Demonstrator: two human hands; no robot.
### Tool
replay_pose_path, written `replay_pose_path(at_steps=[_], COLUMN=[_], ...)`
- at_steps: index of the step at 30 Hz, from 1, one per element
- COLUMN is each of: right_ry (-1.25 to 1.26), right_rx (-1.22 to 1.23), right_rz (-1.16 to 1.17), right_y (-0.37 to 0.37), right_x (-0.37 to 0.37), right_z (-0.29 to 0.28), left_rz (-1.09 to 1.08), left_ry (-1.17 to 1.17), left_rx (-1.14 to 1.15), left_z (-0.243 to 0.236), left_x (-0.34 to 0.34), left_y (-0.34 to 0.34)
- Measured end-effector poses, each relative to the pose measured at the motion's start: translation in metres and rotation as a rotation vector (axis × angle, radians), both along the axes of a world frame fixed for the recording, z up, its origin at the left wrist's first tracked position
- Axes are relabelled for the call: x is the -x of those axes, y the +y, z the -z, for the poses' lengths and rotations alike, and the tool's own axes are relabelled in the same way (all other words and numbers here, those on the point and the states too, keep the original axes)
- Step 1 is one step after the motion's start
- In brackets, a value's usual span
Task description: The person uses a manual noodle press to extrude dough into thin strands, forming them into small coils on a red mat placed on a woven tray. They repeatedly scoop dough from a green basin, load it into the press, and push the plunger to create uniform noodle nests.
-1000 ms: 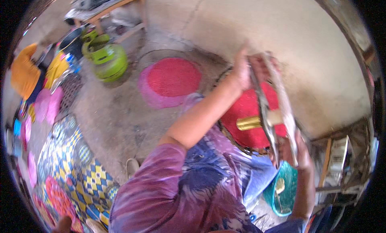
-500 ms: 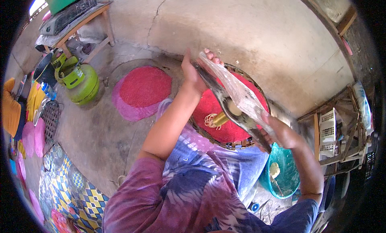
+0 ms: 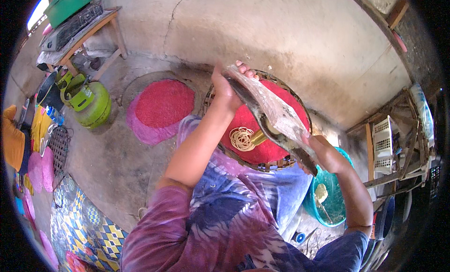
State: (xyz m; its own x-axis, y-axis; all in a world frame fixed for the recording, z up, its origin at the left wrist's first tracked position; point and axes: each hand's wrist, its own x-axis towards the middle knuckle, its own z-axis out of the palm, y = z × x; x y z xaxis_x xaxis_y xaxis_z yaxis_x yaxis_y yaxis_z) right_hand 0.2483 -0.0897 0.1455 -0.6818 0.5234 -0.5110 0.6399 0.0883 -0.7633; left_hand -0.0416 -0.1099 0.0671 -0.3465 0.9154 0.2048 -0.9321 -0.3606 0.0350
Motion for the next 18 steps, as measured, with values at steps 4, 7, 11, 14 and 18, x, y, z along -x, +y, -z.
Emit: replay_pose_path(at_steps=[4, 7, 11, 14, 18], right_ry=[0.035, 0.166, 0.303, 0.335, 0.320], right_rx=[-0.055, -0.065, -0.016, -0.002, -0.052], right_rz=[0.059, 0.009, 0.036, 0.046, 0.048], right_y=[0.013, 0.018, 0.015, 0.013, 0.014], right_x=[-0.003, -0.010, -0.024, -0.027, -0.025], right_z=[0.024, 0.042, 0.052, 0.054, 0.057], left_rz=[0.086, 0.081, -0.142, 0.090, 0.149], left_ry=[0.115, 0.288, 1.611, 1.863, 1.849], left_rx=[-0.048, 0.207, 0.450, 0.487, 0.582], left_z=[0.006, 0.014, 0.047, 0.069, 0.081], left_x=[-0.001, 0.002, -0.015, -0.025, -0.024], left_y=[0.020, 0.013, -0.016, -0.028, -0.024])
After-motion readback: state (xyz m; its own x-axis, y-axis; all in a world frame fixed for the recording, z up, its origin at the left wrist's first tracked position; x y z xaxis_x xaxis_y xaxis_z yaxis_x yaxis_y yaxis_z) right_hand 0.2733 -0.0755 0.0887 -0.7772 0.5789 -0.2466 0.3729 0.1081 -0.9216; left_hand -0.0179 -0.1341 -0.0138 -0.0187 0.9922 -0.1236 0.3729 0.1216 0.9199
